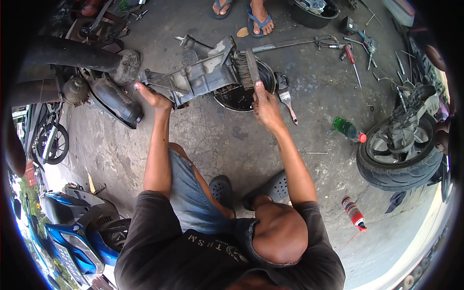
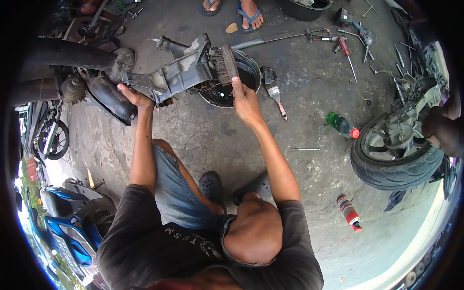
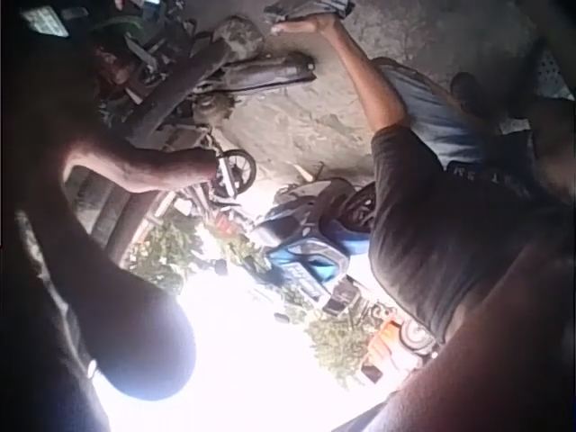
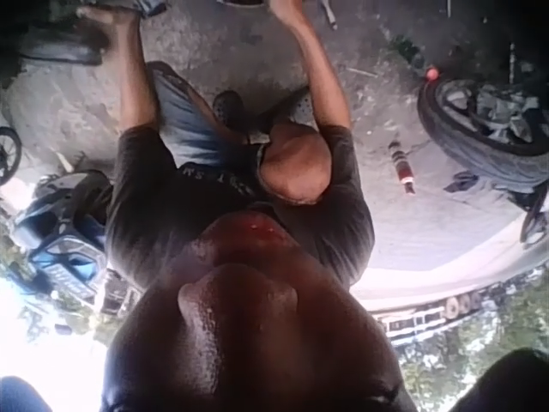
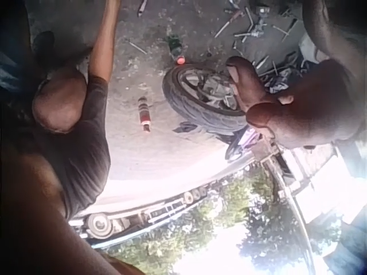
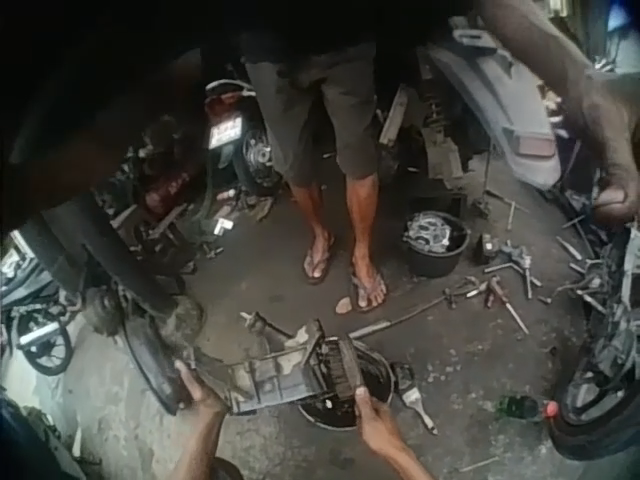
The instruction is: Cleaning an engine crankcase with a wire brush and liquid, then using an air impact wrench to assemble engine parts.
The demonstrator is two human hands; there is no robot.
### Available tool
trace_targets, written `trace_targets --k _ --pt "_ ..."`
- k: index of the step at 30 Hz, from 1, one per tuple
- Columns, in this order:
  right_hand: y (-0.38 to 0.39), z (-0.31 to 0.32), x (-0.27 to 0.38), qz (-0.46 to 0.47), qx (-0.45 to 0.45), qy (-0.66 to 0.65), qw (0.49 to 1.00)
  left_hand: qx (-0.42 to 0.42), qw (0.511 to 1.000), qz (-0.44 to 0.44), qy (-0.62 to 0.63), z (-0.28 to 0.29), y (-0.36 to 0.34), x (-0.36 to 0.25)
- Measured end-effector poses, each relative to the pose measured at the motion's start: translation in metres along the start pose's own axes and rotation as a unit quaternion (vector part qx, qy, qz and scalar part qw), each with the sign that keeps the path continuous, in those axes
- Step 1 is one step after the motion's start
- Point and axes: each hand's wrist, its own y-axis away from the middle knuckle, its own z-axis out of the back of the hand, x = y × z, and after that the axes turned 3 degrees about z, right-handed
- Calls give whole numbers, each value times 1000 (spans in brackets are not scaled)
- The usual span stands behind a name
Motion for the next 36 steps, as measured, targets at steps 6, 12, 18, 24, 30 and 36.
trace_targets --k 6,12,18,24,30,36 --pt "-4 14 -10 -5 -5 45 999 -24 980 177 91 -18 3 -43" --pt "-11 26 -13 20 -32 114 993 -38 895 387 217 -34 -5 -68" --pt "-16 40 -30 36 -22 131 990 0 852 435 292 -30 5 -49" --pt "-33 45 -41 165 -93 210 959 -6 837 452 309 -37 4 -39" --pt "-12 42 8 157 -17 177 971 -9 837 461 294 -32 -1 -44" --pt "-23 7 70 266 -55 53 961 -13 843 446 300 -24 21 13"
